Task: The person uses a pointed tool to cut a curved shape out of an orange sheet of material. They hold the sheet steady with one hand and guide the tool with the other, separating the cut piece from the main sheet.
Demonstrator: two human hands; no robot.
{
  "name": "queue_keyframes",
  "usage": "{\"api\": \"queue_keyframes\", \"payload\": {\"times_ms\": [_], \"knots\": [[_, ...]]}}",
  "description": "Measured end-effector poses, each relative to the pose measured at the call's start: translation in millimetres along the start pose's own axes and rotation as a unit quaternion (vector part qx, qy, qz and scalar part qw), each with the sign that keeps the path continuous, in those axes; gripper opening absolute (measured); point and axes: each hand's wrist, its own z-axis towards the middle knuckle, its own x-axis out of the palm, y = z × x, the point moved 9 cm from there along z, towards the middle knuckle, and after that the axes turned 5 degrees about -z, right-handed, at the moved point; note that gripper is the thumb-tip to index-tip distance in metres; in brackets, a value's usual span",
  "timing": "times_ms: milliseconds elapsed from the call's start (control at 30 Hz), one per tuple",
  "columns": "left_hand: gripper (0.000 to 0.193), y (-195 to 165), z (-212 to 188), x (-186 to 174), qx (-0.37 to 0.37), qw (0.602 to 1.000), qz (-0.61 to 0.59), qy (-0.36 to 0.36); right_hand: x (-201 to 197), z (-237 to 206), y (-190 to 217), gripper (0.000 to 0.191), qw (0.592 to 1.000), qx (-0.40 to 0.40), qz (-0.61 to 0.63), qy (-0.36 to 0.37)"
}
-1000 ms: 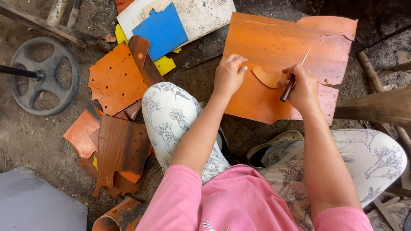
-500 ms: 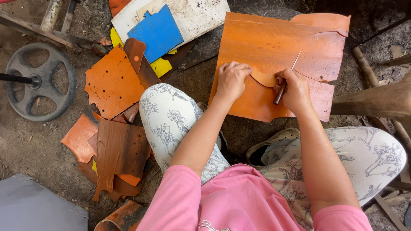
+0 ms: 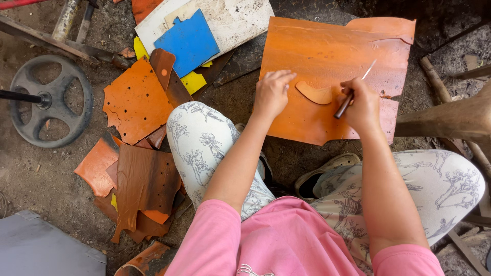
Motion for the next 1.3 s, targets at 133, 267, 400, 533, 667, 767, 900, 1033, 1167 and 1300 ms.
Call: {"api": "queue_keyframes", "payload": {"times_ms": [133,267,400,533,667,767,900,1033,1167,1300], "knots": [[0.032,6.9,-0.1,-19.3,-0.029,0.998,-0.028,-0.053,-19.7,2.3,-14.5,0.021,0.999,0.013,0.009,-0.035],[0.031,28.7,-5.7,-30.0,-0.135,0.981,-0.122,-0.061,-32.4,-1.1,-20.4,0.022,0.998,0.033,-0.014,-0.042],[0.026,63.5,-14.8,-57.1,-0.224,0.956,-0.119,-0.148,-37.0,-5.6,-19.2,0.022,0.998,0.029,-0.03,-0.038],[0.036,96.3,-31.6,-79.9,-0.255,0.947,-0.085,-0.177,-37.8,-12.7,-22.2,0.022,0.998,0.048,-0.04,-0.032],[0.047,115.0,-52.1,-64.3,-0.336,0.917,-0.185,-0.108,-35.1,-13.5,-9.2,0.021,0.998,0.008,-0.022,-0.058],[0.048,107.4,-61.6,-57.7,-0.34,0.916,-0.2,-0.065,-20.4,-9.2,-9.9,0.017,0.997,0.071,-0.024,-0.03],[0.052,90.6,-66.5,-53.6,-0.333,0.928,-0.166,0.007,0.1,1.4,35.0,0.02,0.998,-0.051,-0.022,-0.032],[0.054,80.3,-69.4,-54.8,-0.317,0.936,-0.149,0.024,19.1,5.8,75.8,0.029,0.988,-0.151,-0.03,-0.009],[0.051,82.7,-72.3,-56.8,-0.312,0.934,-0.171,0.002,31.2,8.9,77.7,0.03,0.99,-0.108,-0.072,0.053],[0.043,80.5,-68.2,-68.0,-0.265,0.944,-0.189,-0.059,29.7,9.7,82.9,0.03,0.982,-0.12,-0.138,0.051]]}}
